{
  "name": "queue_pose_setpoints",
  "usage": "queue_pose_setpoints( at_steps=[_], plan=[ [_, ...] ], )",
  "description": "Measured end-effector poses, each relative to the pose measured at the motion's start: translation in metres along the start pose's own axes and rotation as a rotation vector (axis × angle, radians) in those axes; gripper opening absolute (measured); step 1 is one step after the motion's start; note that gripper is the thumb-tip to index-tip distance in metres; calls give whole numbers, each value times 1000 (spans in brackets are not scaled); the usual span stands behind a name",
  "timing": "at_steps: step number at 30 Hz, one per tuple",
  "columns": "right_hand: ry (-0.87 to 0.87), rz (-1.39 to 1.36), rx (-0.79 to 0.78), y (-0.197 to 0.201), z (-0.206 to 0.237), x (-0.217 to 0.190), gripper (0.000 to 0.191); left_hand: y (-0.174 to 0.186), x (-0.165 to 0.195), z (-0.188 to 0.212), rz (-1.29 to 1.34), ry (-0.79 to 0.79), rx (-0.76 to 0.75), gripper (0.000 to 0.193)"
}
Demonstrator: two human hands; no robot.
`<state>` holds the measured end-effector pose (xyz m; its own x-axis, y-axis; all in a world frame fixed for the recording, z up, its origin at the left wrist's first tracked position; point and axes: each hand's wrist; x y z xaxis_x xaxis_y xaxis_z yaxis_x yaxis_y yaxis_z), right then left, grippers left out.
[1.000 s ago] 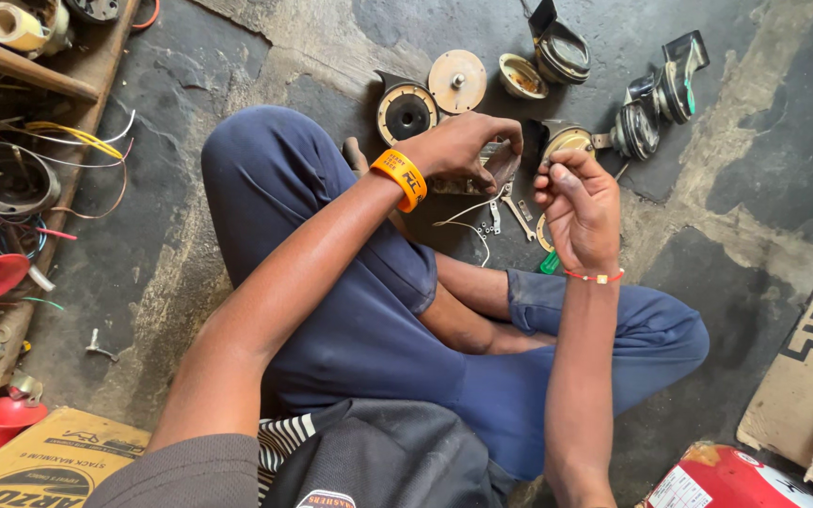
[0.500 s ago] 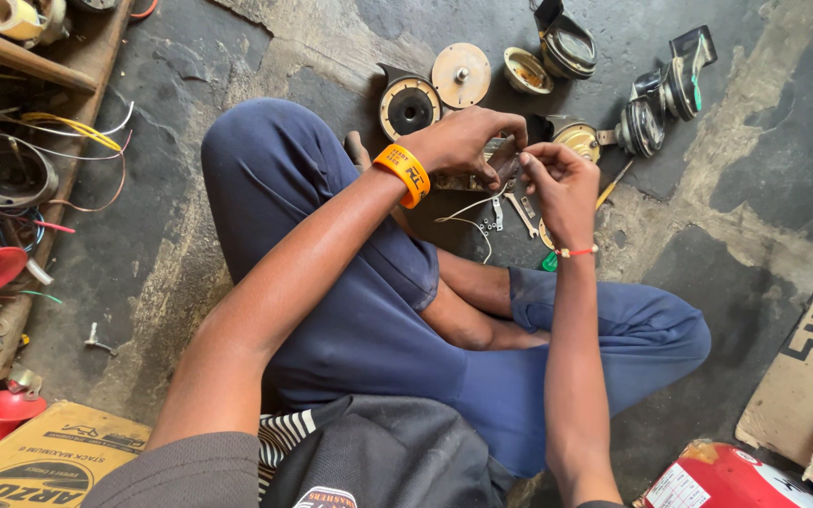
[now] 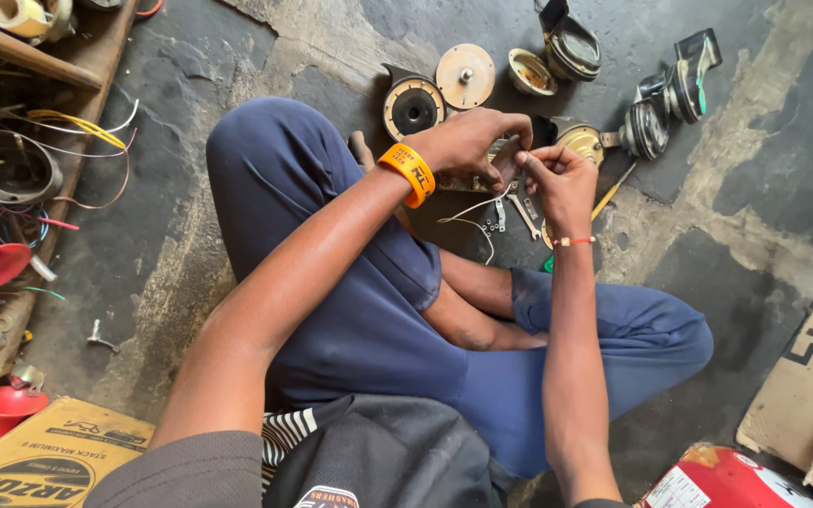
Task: The person sits on the floor and uses a small metal file to smooth or shape a small metal component held in the left hand. The person repeatedly files the component while surrounded by disassembled electrical parts and tools.
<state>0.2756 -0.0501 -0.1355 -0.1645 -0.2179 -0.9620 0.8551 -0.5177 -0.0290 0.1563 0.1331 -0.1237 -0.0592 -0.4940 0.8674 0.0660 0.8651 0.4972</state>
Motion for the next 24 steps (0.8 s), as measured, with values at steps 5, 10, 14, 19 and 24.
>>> queue_pose_setpoints(
  at_steps=[5, 10, 14, 19, 24],
  plan=[
    [-7, -42, -32, 2, -1, 0, 11, 0, 1, 0, -1, 16, -36, 62],
    [-103, -68, -59, 5, 3, 1, 12, 1, 2, 1, 14, 36, -49, 61],
    [-67, -58, -12, 2, 5, 1, 12, 1, 3, 0, -22, -15, -18, 62],
    [-67, -44, -51, 2, 1, -1, 10, 4, 6, 1, -16, -16, -24, 63],
    [-136, 15, -135, 5, 0, -5, 11, 7, 13, 3, -4, -35, -23, 63]
  ],
)
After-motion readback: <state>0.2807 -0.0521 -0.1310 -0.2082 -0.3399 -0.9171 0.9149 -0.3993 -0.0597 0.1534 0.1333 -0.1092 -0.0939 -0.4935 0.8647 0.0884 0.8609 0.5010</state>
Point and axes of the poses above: each hand's wrist, its own z-axis away from the middle knuckle, its own y-axis out of the back of the hand, x = y × z, and after that the axes turned 11 degrees about -x, right-handed
